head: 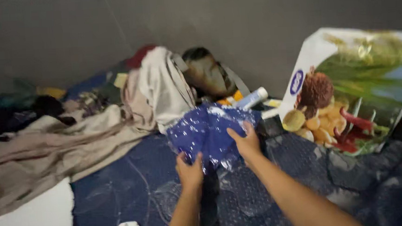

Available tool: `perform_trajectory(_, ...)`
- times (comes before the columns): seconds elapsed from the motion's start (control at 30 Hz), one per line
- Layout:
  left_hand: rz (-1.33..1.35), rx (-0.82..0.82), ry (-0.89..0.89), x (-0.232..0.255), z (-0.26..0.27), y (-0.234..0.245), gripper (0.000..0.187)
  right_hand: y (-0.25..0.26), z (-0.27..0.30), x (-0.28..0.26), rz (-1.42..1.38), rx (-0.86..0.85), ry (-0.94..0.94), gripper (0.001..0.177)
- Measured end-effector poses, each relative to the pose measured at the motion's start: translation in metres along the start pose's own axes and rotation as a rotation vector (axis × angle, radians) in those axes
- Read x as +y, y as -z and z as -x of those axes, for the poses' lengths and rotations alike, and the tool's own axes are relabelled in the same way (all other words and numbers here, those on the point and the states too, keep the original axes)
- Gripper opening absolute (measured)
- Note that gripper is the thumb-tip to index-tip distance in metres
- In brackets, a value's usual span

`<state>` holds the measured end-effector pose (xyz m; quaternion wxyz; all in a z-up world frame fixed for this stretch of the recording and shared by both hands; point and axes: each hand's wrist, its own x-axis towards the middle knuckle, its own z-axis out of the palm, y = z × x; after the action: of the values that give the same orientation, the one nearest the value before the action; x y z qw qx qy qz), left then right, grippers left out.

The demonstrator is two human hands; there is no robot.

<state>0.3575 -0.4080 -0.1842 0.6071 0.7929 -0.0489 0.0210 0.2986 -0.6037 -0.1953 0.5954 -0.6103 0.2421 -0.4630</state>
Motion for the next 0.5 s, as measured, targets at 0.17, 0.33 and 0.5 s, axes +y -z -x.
perform_trajectory(0.17,0.542,0.116,0.167,-0.030,-0.014,-0.031,0.080,-0.010,0.012,0.007,0.071,0.064,-0.041,0.084)
perform_trajectory(0.33,0.449,0.003,0.247,-0.035,-0.006,-0.036,0.070,-0.004,0.010,0.010,0.252,0.142,-0.172,0.073)
perform_trajectory(0.5,0.419,-0.054,0.166,-0.026,0.005,-0.019,0.060,0.016,-0.014,0.014,-0.152,-0.153,-0.356,0.040)
